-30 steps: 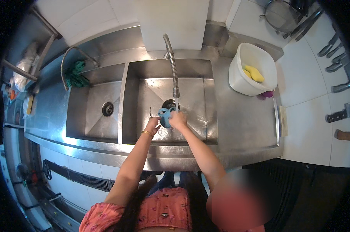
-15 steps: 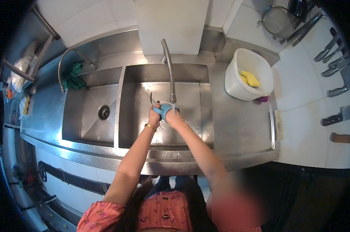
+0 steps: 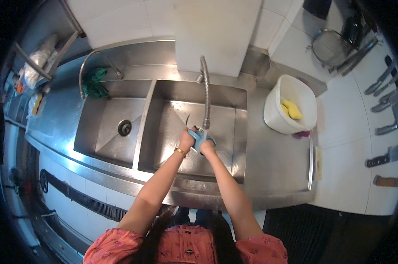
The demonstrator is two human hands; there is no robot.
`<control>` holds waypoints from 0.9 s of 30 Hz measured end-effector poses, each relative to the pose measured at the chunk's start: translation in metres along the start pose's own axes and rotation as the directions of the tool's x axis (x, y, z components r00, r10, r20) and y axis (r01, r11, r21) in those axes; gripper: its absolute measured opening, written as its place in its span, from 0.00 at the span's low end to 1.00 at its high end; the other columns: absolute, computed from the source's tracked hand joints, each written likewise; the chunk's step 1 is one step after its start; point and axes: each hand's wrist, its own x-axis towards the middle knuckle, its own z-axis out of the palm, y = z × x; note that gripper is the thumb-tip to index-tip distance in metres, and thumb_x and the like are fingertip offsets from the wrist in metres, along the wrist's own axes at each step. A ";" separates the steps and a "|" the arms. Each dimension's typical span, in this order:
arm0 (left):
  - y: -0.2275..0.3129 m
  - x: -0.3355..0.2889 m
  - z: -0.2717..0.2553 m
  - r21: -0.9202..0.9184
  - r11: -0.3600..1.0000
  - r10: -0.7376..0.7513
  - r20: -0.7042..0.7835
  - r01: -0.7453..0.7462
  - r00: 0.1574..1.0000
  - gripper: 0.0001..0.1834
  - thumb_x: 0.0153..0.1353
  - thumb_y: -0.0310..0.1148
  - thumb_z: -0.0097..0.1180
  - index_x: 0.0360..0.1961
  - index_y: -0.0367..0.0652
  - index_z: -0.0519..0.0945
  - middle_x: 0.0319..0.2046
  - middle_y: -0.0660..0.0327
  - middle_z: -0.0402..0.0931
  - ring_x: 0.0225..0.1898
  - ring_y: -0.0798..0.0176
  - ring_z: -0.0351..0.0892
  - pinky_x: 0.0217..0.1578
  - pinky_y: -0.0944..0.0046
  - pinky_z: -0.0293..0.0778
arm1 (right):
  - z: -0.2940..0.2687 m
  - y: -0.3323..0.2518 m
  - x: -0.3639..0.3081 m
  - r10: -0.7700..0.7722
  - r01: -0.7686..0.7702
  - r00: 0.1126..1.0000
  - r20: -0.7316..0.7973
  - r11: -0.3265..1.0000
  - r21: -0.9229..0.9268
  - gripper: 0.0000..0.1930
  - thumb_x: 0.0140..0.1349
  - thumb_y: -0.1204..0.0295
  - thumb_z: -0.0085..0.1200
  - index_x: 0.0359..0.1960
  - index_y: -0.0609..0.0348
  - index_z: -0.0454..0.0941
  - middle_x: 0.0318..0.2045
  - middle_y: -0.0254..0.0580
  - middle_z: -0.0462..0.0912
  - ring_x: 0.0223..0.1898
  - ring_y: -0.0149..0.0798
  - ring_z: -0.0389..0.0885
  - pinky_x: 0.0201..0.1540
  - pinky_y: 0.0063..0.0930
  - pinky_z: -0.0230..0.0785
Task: The person places small yellow dough pieces into a metal tray, then washes a blue mug and spoon at a sink. Later, the person places filling into yellow dough cups on a stainless steel table alongside another worker.
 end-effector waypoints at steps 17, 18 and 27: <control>-0.021 0.002 -0.008 0.192 0.981 0.028 0.040 -0.035 0.999 0.17 0.54 0.38 0.46 0.35 0.33 0.74 0.32 0.41 0.74 0.37 0.41 0.74 0.38 0.51 0.70 | -0.020 -0.022 -0.037 -0.357 0.607 0.775 0.522 0.651 -0.457 0.25 0.36 0.72 0.55 0.41 0.67 0.69 0.42 0.60 0.73 0.45 0.55 0.71 0.46 0.40 0.66; -0.023 0.004 -0.007 0.210 0.977 0.038 0.031 -0.044 0.999 0.20 0.56 0.43 0.46 0.34 0.33 0.74 0.31 0.40 0.74 0.36 0.40 0.74 0.37 0.50 0.69 | -0.021 -0.018 -0.035 -0.316 0.620 0.781 0.539 0.494 -0.609 0.25 0.36 0.72 0.55 0.41 0.67 0.69 0.42 0.60 0.73 0.45 0.54 0.71 0.46 0.39 0.66; -0.031 0.011 0.005 0.159 0.961 0.231 -0.023 -0.224 0.973 0.21 0.57 0.44 0.46 0.32 0.31 0.75 0.29 0.40 0.74 0.34 0.39 0.73 0.37 0.50 0.69 | -0.011 -0.012 -0.026 -0.290 0.555 0.826 0.484 0.570 -0.606 0.19 0.38 0.72 0.56 0.35 0.66 0.72 0.37 0.59 0.74 0.41 0.56 0.72 0.44 0.40 0.66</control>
